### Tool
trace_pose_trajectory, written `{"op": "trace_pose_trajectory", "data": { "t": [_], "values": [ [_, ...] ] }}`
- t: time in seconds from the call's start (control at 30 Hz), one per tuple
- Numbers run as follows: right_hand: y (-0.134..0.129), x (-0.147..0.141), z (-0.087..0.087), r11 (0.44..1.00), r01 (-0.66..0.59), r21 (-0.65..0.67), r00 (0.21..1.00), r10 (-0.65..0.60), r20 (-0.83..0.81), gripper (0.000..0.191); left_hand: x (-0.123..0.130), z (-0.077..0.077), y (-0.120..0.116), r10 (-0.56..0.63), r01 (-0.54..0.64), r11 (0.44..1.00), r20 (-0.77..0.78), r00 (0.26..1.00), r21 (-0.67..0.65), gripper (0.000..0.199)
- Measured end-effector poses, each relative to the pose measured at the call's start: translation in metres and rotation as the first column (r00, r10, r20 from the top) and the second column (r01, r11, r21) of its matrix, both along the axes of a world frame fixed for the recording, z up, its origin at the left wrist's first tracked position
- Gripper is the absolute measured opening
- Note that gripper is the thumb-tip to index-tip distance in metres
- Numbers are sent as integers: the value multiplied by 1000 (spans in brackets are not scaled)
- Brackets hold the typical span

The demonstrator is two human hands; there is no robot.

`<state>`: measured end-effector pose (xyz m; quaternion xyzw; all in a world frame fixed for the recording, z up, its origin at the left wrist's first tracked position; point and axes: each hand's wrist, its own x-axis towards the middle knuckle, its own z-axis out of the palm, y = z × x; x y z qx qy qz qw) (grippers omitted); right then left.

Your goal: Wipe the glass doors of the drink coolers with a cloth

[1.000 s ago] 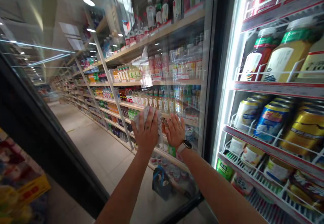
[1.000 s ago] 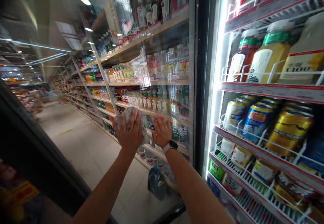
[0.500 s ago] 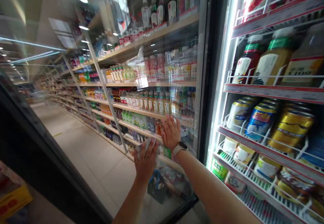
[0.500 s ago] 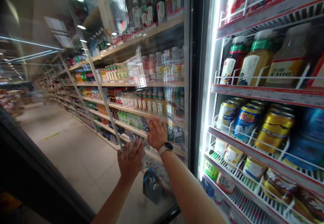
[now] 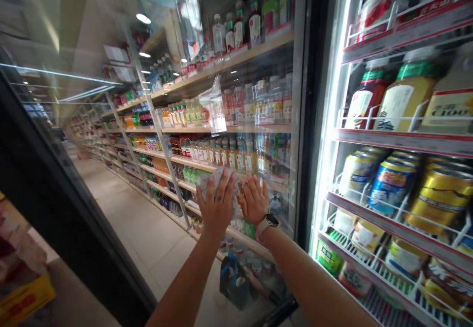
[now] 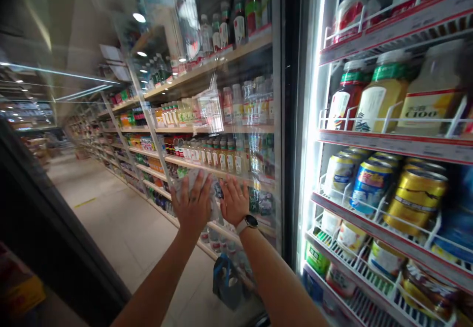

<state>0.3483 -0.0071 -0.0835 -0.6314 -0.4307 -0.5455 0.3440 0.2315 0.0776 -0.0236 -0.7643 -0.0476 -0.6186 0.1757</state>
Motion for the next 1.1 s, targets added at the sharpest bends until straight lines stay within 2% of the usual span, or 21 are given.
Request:
{"op": "trace_pose_trajectory", "data": {
  "t": [0.23,0.3,0.33,0.37,0.43,0.6,0.67,0.7,0.77,0.83,0.93,1.1],
  "values": [
    [0,1,0,1000,23,-11,1000,-23,2,57,-19,-87,0,115,-108,985,-47,992,134,46],
    [0,2,0,1000,18,-1,1000,-18,4,57,-27,-102,0,117,-104,986,-99,988,127,47],
    [0,1,0,1000,13,2,1000,-13,3,57,-30,-104,0,112,-96,988,-131,985,121,48],
    [0,1,0,1000,8,5,1000,-8,1,57,-32,-102,0,106,-88,989,-160,981,115,49],
    [0,1,0,1000,-3,1,1000,3,-9,58,-33,-83,2,103,-84,990,-180,978,112,51],
    [0,1,-2,1000,-5,-11,1000,5,-19,60,-13,6,1,118,-118,990,4,993,70,57],
    [1,0,-3,1000,3,1,1000,-3,-5,61,-2,29,-1,98,-100,994,66,993,35,58],
    [1,0,-3,1000,8,7,1000,-8,-1,61,1,34,-2,79,-80,997,77,994,17,59],
    [1,-1,-3,1000,16,9,1000,-16,-6,61,5,29,-4,37,-36,999,56,998,-19,58],
    [0,-2,-2,1000,22,11,1000,-22,-13,60,4,13,-5,25,-25,999,12,1000,-26,57],
    [-2,-3,0,1000,24,6,1000,-24,-11,58,-4,-14,-6,65,-64,997,-16,998,48,54],
    [-4,0,-3,999,24,-27,1000,-25,-19,58,-15,-45,-10,111,-109,988,-15,994,108,55]
  ]
}}
